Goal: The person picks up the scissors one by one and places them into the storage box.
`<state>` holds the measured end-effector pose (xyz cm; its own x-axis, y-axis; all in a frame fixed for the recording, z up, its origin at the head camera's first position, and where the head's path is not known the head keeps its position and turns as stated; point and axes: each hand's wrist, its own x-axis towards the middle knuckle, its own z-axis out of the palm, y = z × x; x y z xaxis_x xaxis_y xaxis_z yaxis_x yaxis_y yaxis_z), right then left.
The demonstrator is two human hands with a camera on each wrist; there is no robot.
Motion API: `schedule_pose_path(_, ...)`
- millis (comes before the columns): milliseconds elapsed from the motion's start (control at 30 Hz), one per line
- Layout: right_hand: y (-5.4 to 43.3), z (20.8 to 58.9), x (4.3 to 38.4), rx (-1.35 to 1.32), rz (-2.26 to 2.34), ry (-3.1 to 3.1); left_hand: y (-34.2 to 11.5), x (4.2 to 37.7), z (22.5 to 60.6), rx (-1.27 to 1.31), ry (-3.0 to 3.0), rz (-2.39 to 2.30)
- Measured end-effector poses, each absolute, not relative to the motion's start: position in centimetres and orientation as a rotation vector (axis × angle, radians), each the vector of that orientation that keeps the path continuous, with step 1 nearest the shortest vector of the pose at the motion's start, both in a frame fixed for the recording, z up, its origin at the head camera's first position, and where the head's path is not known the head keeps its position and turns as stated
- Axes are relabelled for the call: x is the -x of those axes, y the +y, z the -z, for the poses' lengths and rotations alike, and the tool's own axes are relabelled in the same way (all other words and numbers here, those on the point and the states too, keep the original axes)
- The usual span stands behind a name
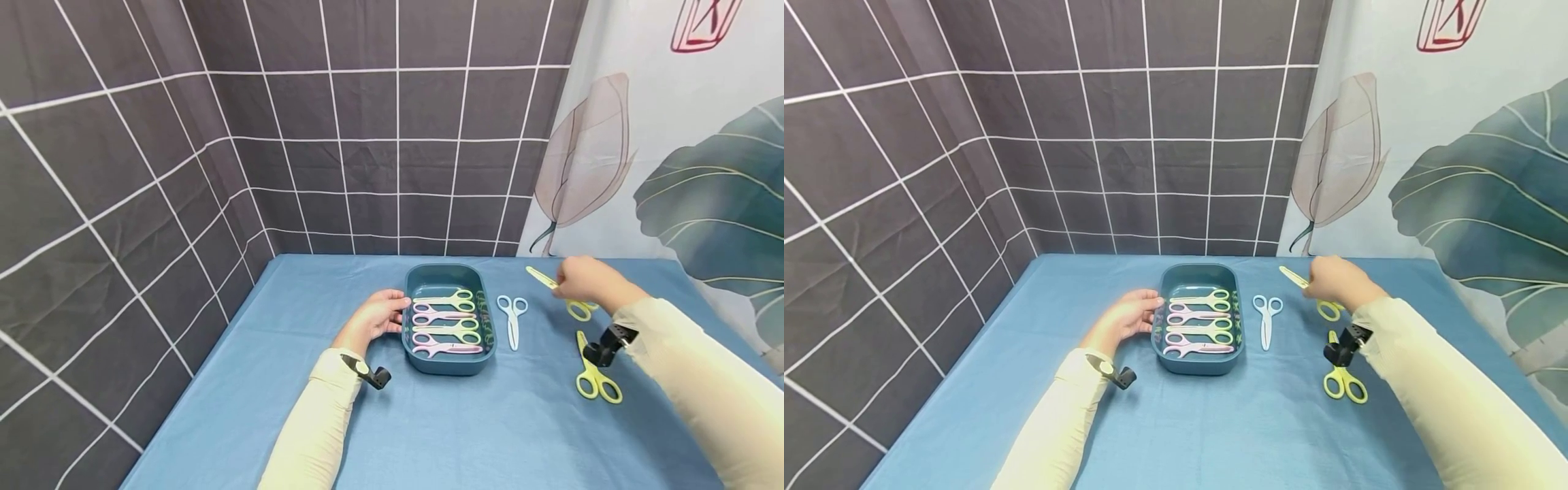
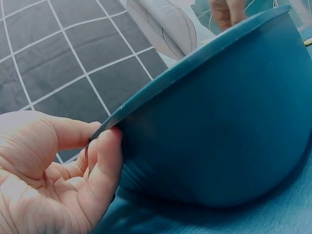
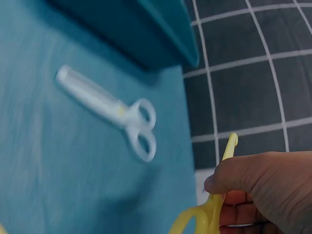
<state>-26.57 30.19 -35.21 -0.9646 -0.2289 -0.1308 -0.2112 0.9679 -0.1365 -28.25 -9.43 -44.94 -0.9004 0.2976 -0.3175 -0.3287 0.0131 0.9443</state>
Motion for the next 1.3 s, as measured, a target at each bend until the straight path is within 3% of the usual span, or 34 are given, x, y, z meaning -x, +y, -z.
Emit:
schedule_pose_path(200, 25.6, 33.8, 27.3, 0.655, 0.240, 3.078, -9.5, 28.2, 44.9, 0.036, 1.875, -1.938)
schedule_pose_path(633, 16.1, 33.8, 28.9, 1.034, 0.260, 2.992, -9.5, 28.3, 44.8, 0.031, 1.875, -1.935)
schedule_pose_path(1300, 12.6, 39.2, 30.2, 1.040, 0.111, 2.832, -9.5, 28.3, 44.9, 0.028, 1.871, -1.925)
